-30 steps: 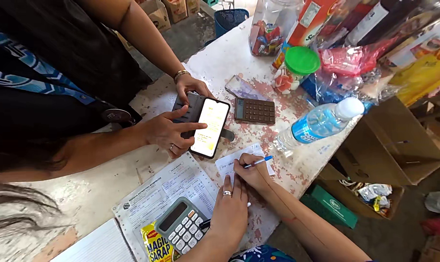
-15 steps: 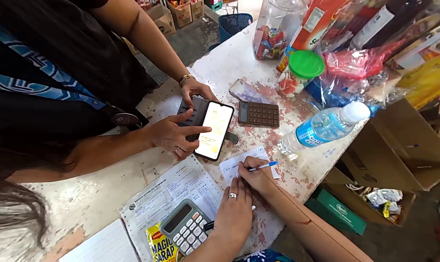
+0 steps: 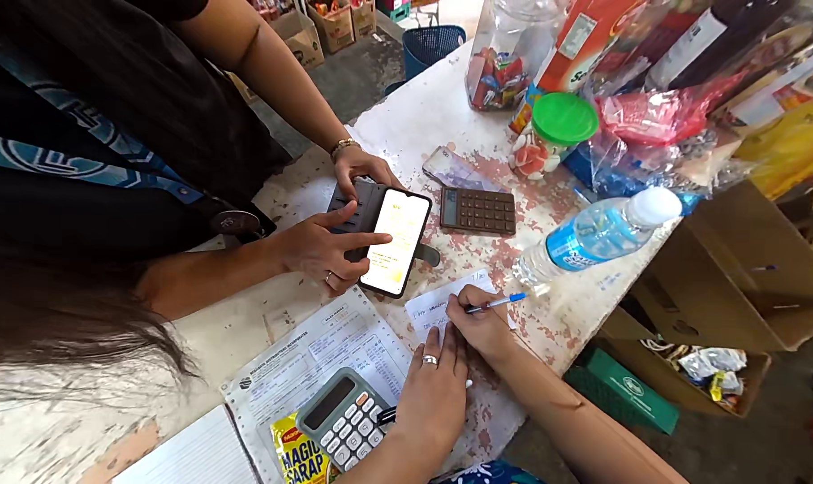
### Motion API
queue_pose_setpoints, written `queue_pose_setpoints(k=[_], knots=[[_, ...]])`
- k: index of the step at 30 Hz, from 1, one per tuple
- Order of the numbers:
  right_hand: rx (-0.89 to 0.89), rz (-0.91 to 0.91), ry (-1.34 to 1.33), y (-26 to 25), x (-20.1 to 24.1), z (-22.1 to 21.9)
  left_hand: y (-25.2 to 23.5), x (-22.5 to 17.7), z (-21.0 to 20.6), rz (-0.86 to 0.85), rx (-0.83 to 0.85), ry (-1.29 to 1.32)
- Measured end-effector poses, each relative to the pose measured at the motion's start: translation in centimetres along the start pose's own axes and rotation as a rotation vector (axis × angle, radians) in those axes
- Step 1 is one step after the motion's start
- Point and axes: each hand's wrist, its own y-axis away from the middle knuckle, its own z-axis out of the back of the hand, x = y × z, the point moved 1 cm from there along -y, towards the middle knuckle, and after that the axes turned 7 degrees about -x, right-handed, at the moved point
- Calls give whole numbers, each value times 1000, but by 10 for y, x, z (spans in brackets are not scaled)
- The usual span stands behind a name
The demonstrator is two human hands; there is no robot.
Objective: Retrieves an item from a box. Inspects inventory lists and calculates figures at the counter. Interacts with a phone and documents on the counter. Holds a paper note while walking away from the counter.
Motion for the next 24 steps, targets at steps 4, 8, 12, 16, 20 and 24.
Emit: queue_pose_setpoints(k=[4, 8, 12, 16, 20, 24], knots=[[-14, 34, 77, 1, 1, -1, 1, 1, 0, -6, -11, -3], [118, -5, 167, -4, 3, 11, 1, 2, -4, -17, -51, -11], [152, -124, 1, -10, -3, 18, 0, 2, -7, -33, -121, -20], [126, -64, 42, -7, -2, 16, 0, 2, -10, -32, -144, -33], [139, -64, 53, -7, -5, 16, -1, 2, -9, -33, -143, -31], [106, -32, 40, -7, -8, 17, -2, 2, -10, -43, -139, -45]])
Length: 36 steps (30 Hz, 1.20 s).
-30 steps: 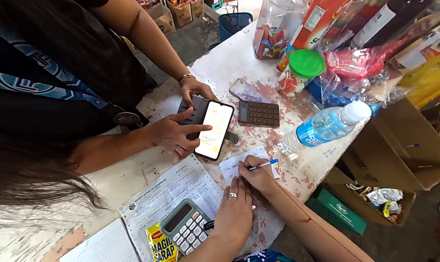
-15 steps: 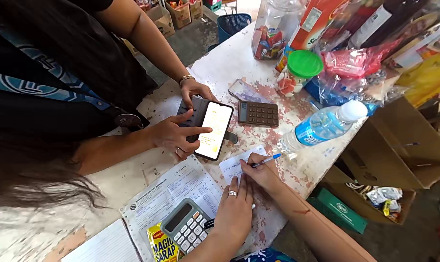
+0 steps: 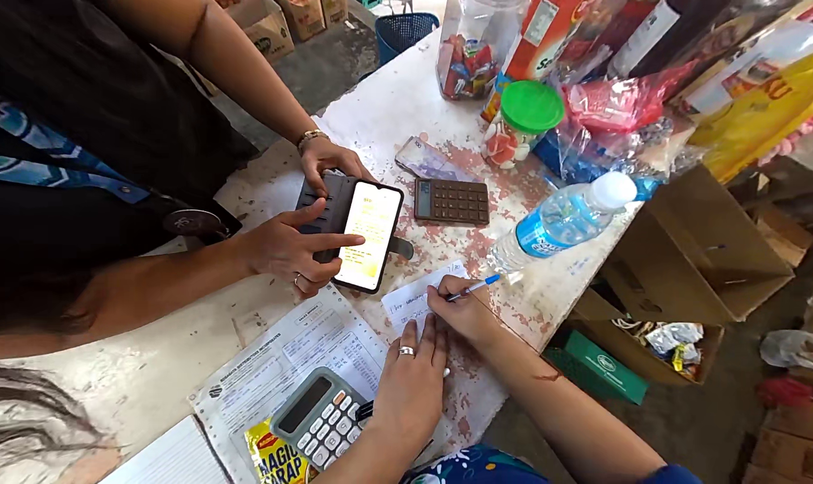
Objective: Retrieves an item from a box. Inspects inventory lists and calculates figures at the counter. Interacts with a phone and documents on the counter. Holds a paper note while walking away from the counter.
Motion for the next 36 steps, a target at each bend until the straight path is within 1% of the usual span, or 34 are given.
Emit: queue_pose_setpoints(k=[4, 8, 10, 13, 16, 19, 24, 28, 29, 31, 33, 36], knots=[[-68, -14, 9, 2, -1, -1, 1, 0, 0, 2, -17, 15], [-55, -19, 20, 1, 2, -3, 1, 0, 3, 9, 37, 15], [-52, 8, 21, 1, 2, -3, 1, 0, 2, 3, 13, -1], [-41, -29, 19, 1, 4, -2, 1, 0, 3, 6, 26, -4], [-46, -19, 31, 0, 3, -2, 1, 0, 3, 8, 28, -8], [-41, -48, 39, -1, 4, 0, 1, -1, 3, 8, 14, 1], [-34, -33, 51, 0, 4, 0, 0, -1, 3, -4, 25, -11], [-50, -17, 83, 1, 3, -1, 0, -1, 1, -10, -3, -11], [-44, -16, 105, 1, 4, -1, 1, -1, 1, -12, -13, -12], [28, -77, 125, -3, 7, 5, 1, 0, 1, -9, -15, -2], [86, -155, 49, -8, 6, 12, 1, 0, 0, -12, -29, 15], [2, -119, -23, -5, -1, 12, 2, 1, -1, -12, -46, 26]])
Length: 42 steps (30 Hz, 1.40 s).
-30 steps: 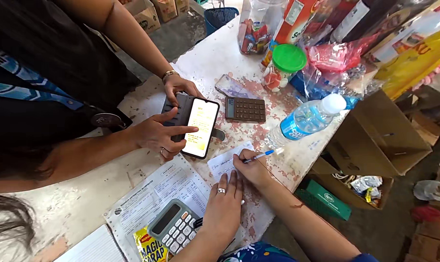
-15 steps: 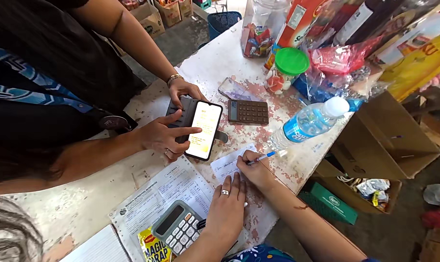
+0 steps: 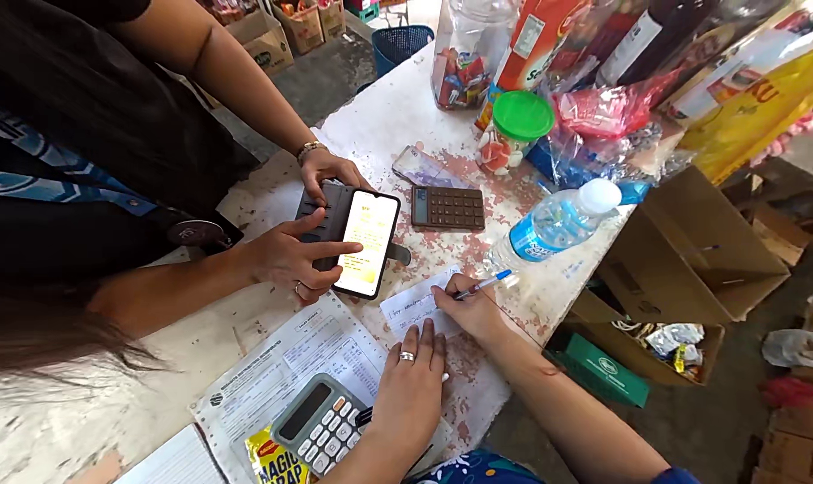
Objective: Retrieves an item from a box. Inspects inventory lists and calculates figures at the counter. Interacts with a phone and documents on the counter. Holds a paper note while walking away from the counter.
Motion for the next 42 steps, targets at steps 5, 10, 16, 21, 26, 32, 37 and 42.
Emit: queue_pose_setpoints(k=[5, 10, 16, 21, 26, 32, 37, 42], knots=[[-64, 63, 44, 5, -2, -3, 1, 0, -2, -6, -24, -18], [-73, 68, 67, 5, -5, -4, 1, -1, -2, 1, -9, -22], [-48, 27, 111, 2, -1, -4, 0, 0, -2, -4, -26, -19], [-50, 20, 75, -1, -2, 1, 0, -1, -1, -1, -17, 3], [-33, 51, 133, 3, 0, 1, 0, -1, 0, 6, 3, 18], [-60, 43, 123, 2, -2, 0, 1, -1, 1, 7, 32, 7], [-47, 49, 91, 0, -5, 1, -1, -1, 3, 17, 74, 23], [-102, 100, 113, 3, -4, -1, -1, -1, 4, 22, 86, 26]])
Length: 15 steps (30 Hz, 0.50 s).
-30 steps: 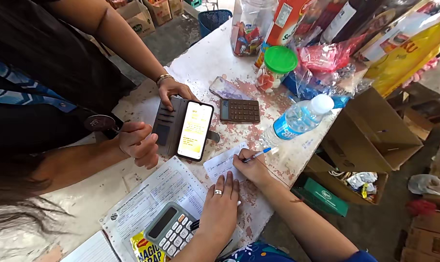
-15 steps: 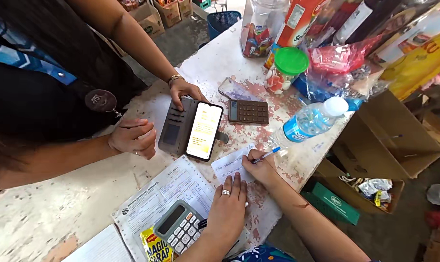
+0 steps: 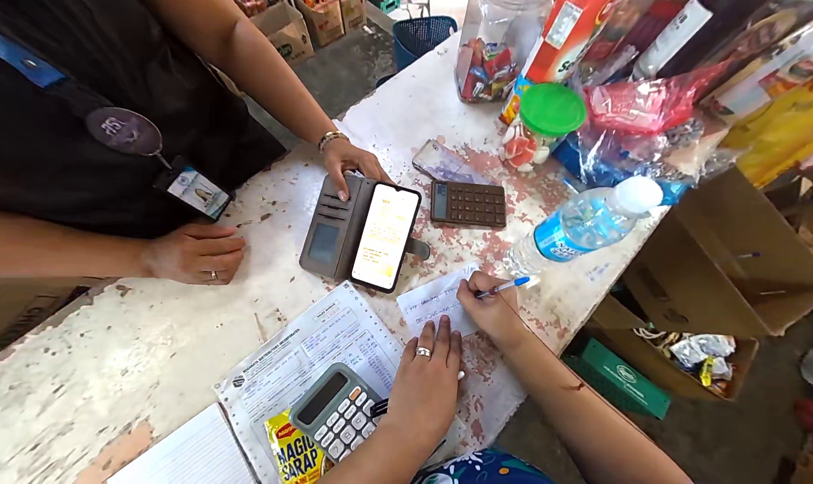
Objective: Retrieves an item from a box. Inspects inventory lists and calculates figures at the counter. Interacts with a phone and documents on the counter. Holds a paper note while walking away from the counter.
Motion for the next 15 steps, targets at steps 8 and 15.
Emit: queue_pose_setpoints(k=[8, 15], knots=[[17, 98, -99, -5, 1, 6, 1, 1, 3, 10, 41, 69], [185, 286, 356, -13, 1, 11, -3, 1, 13, 48, 232, 111]])
